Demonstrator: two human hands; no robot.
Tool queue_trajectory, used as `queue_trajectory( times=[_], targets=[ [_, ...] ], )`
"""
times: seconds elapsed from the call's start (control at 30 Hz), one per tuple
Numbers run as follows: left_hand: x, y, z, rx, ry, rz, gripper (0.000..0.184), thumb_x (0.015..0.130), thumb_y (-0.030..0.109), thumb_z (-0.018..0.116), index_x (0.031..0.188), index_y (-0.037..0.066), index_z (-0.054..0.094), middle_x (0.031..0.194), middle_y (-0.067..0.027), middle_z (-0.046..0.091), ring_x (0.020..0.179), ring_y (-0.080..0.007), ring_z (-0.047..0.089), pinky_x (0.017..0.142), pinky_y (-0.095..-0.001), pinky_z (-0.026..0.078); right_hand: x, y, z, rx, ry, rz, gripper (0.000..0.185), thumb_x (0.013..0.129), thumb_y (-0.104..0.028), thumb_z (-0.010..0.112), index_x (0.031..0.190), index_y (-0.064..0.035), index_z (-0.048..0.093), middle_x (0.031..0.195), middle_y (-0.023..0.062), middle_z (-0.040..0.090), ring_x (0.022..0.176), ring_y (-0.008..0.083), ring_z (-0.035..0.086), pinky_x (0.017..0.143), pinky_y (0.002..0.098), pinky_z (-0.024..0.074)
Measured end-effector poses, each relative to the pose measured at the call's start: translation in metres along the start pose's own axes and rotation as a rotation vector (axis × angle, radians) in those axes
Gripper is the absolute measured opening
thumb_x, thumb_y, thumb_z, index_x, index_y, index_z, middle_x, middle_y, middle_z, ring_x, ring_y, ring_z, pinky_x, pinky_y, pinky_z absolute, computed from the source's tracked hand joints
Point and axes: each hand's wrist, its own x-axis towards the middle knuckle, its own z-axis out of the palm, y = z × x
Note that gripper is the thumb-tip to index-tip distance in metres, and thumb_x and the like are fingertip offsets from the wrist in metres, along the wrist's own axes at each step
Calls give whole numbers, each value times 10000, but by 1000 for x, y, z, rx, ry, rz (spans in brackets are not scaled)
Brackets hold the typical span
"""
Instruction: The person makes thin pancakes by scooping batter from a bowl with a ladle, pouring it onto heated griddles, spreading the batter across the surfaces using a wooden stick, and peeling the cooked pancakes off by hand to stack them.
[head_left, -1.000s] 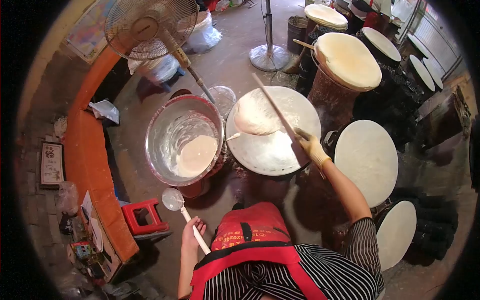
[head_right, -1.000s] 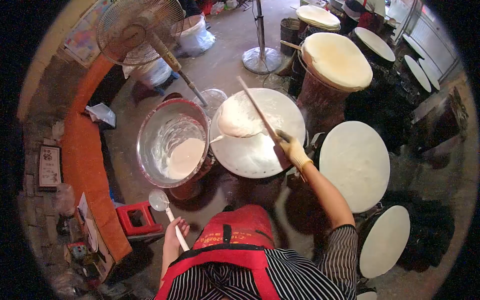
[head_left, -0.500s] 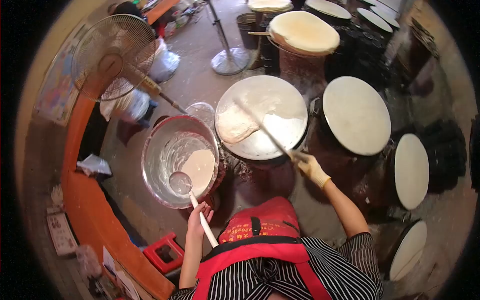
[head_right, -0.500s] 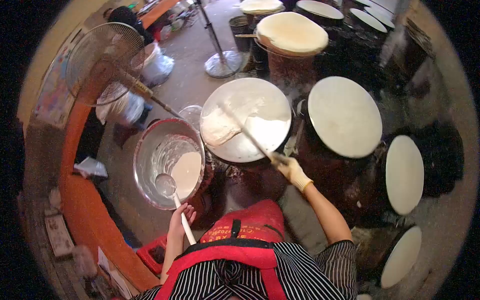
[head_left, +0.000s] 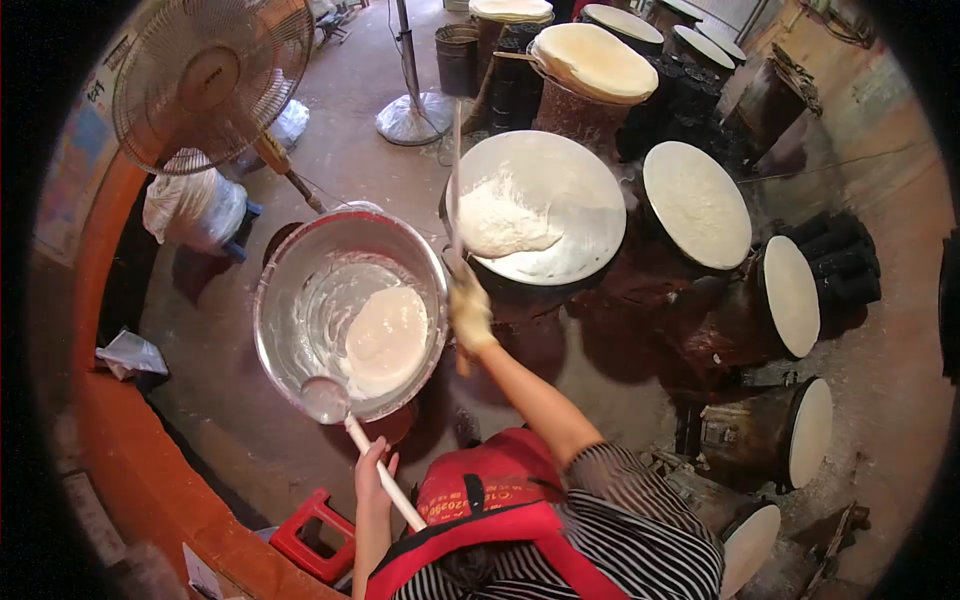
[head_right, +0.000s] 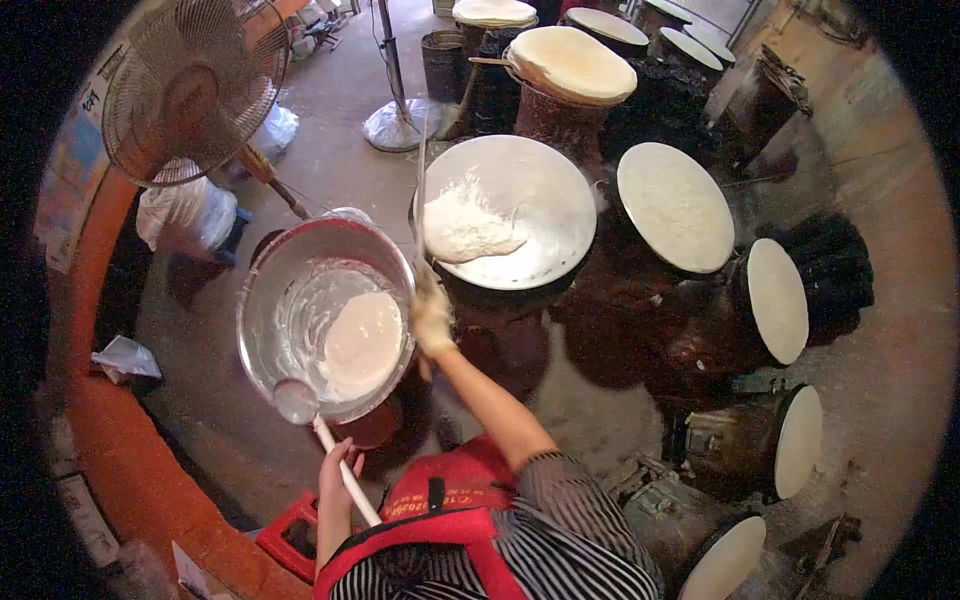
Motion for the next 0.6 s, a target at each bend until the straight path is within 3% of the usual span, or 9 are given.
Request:
queue_trajectory(
  times=[0.13, 0.17, 0.23, 0.27, 0.37, 0.4, 0.43, 0.53, 0.6],
  targets=[
    [-18, -8, -42, -9, 112, -12, 155, 861, 174, 688, 975, 118, 598, 847, 29, 598, 848, -93, 576, 902, -318, 464, 58, 24, 84, -94, 206, 92, 479, 944, -87, 493, 1407, -18, 390, 1197, 215, 604, 916, 236, 628, 817, 337, 497],
    [-19, -10, -51, -8, 129, -28, 143, 855, 169, 692, 948, 126, 593, 831, 36, 595, 833, -86, 574, 903, -317, 469, 52, 19, 87, -112, 364, 122, 394, 967, -104, 455, 1356, -42, 472, 1070, 173, 636, 774, 194, 597, 724, 308, 503],
    [-14, -13, -66, -19, 124, -57, 136, 853, 161, 690, 940, 127, 591, 829, 36, 593, 823, -83, 574, 897, -315, 475, 34, 32, 69, 619, 417, 366, 366, 982, -108, 425, 1336, -64, 504, 1020, 126, 615, 701, 159, 546, 680, 272, 482],
    [-12, -14, -71, -28, 119, -68, 133, 852, 157, 689, 936, 128, 590, 829, 37, 593, 818, -82, 574, 895, -315, 479, 22, 36, 60, 752, 443, 415, 350, 982, -149, 447, 1318, -81, 520, 977, 89, 592, 655, 134, 507, 617, 253, 447],
    [-4, -10, -69, -51, 88, -97, 156, 848, 140, 682, 977, 96, 606, 854, 15, 603, 824, -98, 581, 874, -310, 507, -18, 35, 27, 809, 496, 347, 317, 985, -273, 512, 1265, -134, 567, 850, -23, 524, 514, 60, 390, 427, 196, 340],
    [-3, -7, -67, -59, 75, -106, 165, 848, 138, 681, 988, 88, 609, 861, 10, 605, 829, -102, 582, 869, -308, 512, -35, -1, 3, 902, 518, 500, 308, 974, -306, 535, 1228, -138, 587, 762, -44, 513, 478, 65, 393, 389, 204, 335],
    [-3, -3, -63, -75, 33, -95, 184, 850, 132, 676, 1013, 72, 614, 887, 0, 609, 852, -109, 583, 867, -305, 518, -40, 1, -19, 822, 435, 557, 311, 952, -386, 530, 1227, -247, 572, 680, -41, 473, 441, 91, 394, 365, 242, 326],
    [4, 2, -53, -43, -8, -82, 167, 855, 132, 670, 1000, 74, 612, 894, 1, 605, 867, -105, 578, 864, -308, 519, -55, -41, -67, 478, 380, 633, 219, 930, -463, 509, 1084, -322, 575, 596, -27, 457, 378, 134, 388, 322, 295, 296],
    [2, 3, -45, -10, -32, -43, 145, 859, 141, 671, 976, 86, 607, 885, 8, 601, 867, -100, 574, 864, -304, 502, -41, -45, -88, 678, 444, 707, 230, 906, -467, 530, 975, -249, 556, 580, -20, 461, 376, 139, 390, 326, 297, 300]
  ],
)
